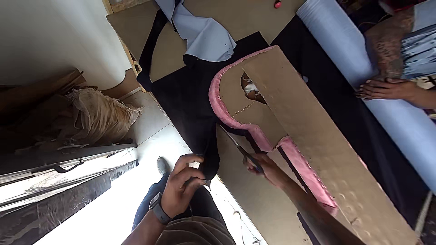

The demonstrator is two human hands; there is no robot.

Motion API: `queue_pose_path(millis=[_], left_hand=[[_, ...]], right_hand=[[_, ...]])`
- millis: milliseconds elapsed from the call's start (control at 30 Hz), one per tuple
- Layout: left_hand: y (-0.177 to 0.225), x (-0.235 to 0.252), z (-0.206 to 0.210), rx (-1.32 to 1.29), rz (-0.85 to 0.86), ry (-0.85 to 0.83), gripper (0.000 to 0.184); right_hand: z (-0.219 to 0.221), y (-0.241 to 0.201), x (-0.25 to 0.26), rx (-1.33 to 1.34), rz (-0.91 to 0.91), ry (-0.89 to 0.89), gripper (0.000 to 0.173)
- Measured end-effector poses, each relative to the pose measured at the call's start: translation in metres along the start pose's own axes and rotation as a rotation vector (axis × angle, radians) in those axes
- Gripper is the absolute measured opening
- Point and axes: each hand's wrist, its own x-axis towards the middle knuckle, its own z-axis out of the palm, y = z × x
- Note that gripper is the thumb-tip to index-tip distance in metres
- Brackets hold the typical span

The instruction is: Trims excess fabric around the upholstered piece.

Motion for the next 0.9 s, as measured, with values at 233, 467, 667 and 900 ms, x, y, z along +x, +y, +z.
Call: queue_pose_path(millis=[233, 467, 667, 900], left_hand=[[0.005, 0.006, 0.000, -0.170, -0.093, -0.012, 0.014], [0.025, 0.021, 0.008, -0.137, -0.163, 0.013, 0.014], [0.049, 0.032, 0.003, -0.130, -0.207, 0.081, 0.015], [0.087, 0.051, -0.033, -0.052, -0.235, 0.199, 0.019]], right_hand=[[0.006, 0.011, 0.044, 0.437, -0.010, -0.258, 0.062], [0.015, -0.011, 0.088, 0.513, -0.010, -0.274, 0.057], [0.026, -0.020, 0.098, 0.589, -0.028, -0.264, 0.048], [0.071, -0.050, 0.117, 0.714, -0.054, -0.138, 0.046]])
